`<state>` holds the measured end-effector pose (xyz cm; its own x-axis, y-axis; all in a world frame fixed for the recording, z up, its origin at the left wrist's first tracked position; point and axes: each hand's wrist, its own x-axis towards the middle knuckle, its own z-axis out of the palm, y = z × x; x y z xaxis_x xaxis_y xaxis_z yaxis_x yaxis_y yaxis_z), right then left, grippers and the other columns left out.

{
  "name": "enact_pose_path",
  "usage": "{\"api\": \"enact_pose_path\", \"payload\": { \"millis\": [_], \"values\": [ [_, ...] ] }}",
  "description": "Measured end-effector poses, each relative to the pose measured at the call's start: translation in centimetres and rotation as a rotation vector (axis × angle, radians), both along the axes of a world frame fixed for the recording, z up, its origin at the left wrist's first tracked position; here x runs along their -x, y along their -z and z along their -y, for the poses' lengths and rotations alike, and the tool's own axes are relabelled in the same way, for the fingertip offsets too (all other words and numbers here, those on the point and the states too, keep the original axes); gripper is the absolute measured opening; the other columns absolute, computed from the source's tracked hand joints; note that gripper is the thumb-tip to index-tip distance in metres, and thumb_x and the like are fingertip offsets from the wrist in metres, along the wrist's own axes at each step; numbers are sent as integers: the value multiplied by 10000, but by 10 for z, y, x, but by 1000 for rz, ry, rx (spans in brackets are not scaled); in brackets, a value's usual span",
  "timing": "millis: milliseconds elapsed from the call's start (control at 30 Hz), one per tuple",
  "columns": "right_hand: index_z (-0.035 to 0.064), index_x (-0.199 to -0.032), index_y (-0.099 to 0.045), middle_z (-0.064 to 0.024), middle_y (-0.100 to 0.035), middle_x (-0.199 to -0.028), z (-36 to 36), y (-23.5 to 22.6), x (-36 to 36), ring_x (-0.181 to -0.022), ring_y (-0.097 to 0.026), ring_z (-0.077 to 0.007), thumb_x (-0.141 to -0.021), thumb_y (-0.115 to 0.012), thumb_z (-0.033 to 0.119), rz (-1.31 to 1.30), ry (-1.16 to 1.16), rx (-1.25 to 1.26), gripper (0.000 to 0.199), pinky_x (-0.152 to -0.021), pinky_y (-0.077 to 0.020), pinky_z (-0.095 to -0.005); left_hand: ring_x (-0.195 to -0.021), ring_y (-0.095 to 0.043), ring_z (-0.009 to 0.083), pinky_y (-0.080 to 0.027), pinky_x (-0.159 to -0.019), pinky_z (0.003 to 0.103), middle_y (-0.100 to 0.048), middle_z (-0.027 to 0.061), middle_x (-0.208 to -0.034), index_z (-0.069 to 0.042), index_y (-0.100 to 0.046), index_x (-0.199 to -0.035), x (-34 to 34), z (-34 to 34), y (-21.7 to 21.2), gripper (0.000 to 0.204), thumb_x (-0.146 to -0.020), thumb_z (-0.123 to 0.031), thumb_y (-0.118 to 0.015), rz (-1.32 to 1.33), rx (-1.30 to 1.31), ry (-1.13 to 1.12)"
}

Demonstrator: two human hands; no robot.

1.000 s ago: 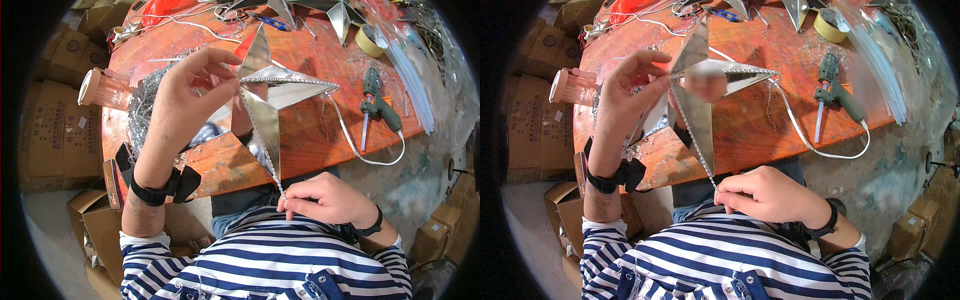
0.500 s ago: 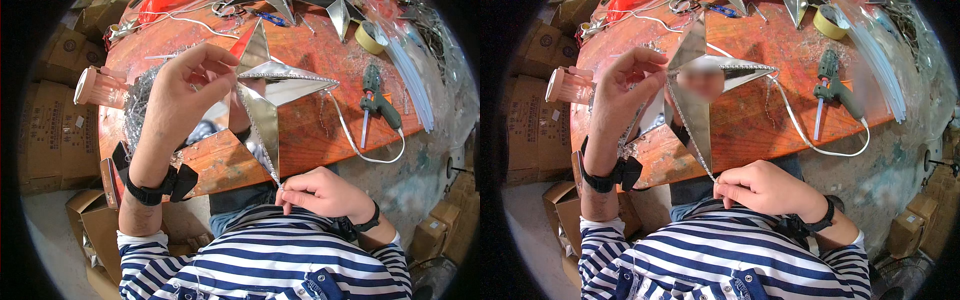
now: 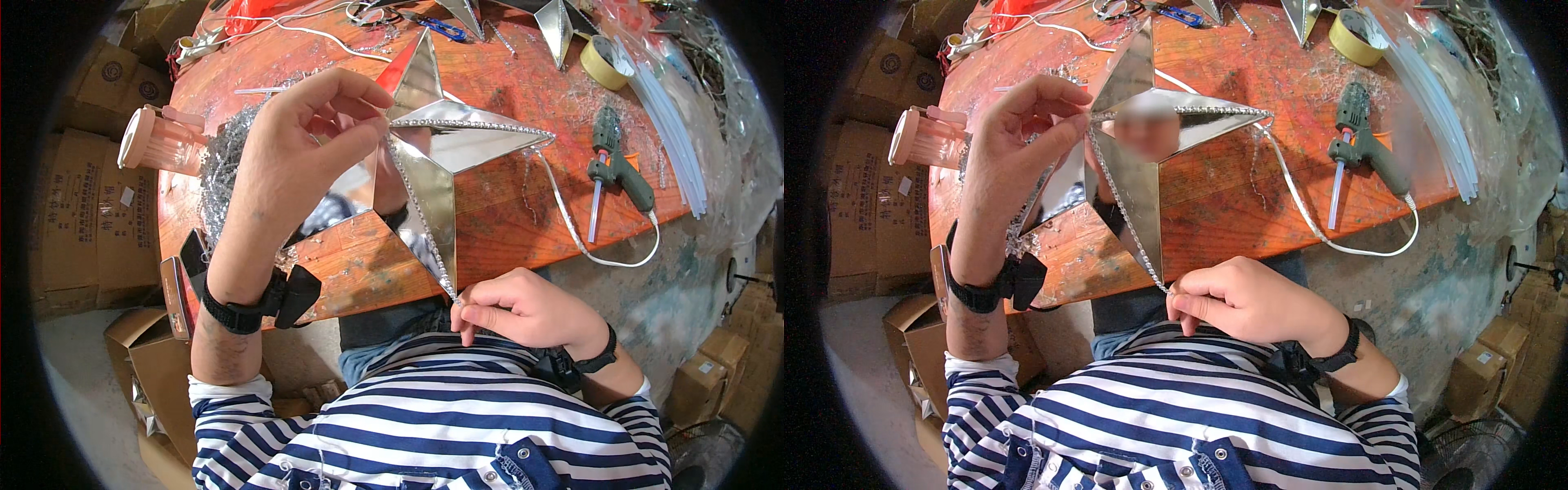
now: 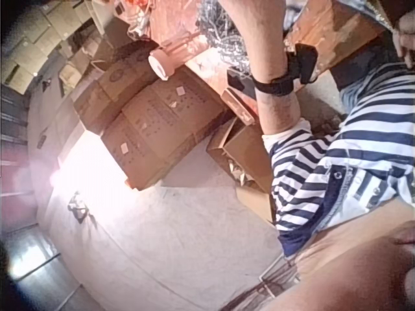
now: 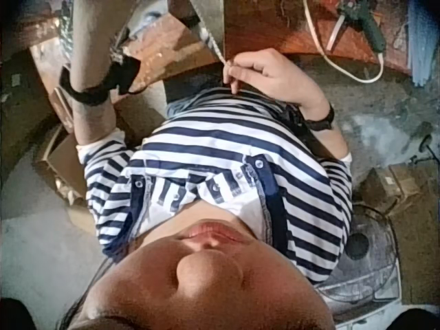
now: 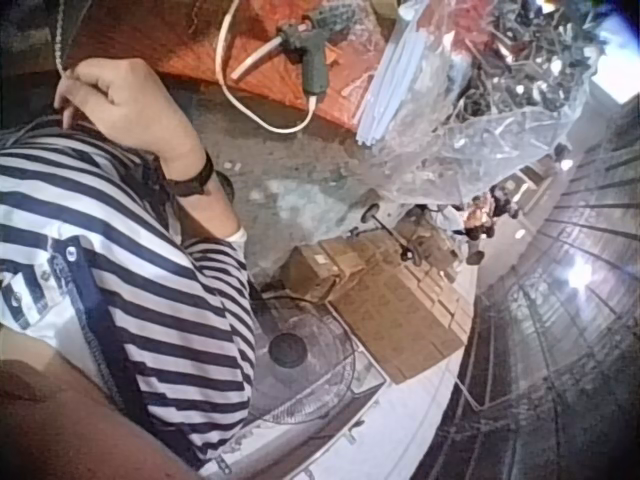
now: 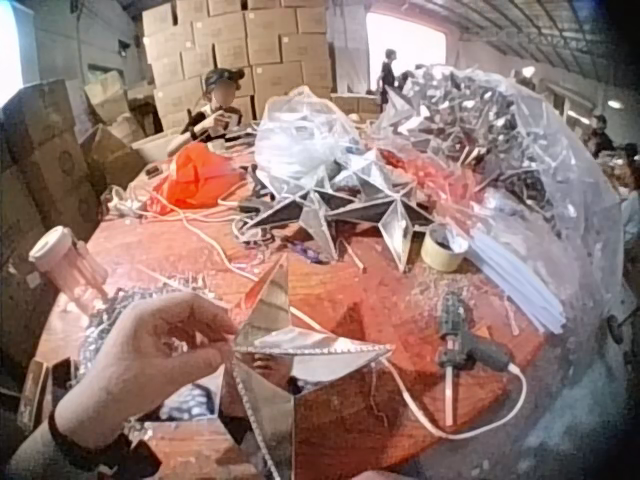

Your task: Applying decorative silver trim to star ornaments using a hot glue gun.

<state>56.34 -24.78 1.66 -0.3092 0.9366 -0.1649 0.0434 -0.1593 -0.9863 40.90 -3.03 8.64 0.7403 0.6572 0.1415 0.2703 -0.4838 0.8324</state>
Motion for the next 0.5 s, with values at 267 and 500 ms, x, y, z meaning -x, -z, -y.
{"api": "enact_pose_path", "payload": {
  "millis": [267,500],
  "values": [
    [-14,-920,-642,-86,-679,-754,-3,1,2,-729,-686,-171,-983,-537,157,50,44,5,211,-666,-499,-284,-777,-604,70,-478,-716,226,-684,27,-847,-27,-687,-990,2,-2,0,178,-818,-69,-663,1,-2,3],
    [11,-920,-659,-79,-683,-739,-3,1,4,-671,-665,-189,-964,-573,193,111,62,14,206,-618,-487,-303,-780,-613,69,-483,-699,223,-689,37,-844,-16,-685,-982,1,-2,0,168,-821,-59,-660,27,12,-2]
  ]
}}
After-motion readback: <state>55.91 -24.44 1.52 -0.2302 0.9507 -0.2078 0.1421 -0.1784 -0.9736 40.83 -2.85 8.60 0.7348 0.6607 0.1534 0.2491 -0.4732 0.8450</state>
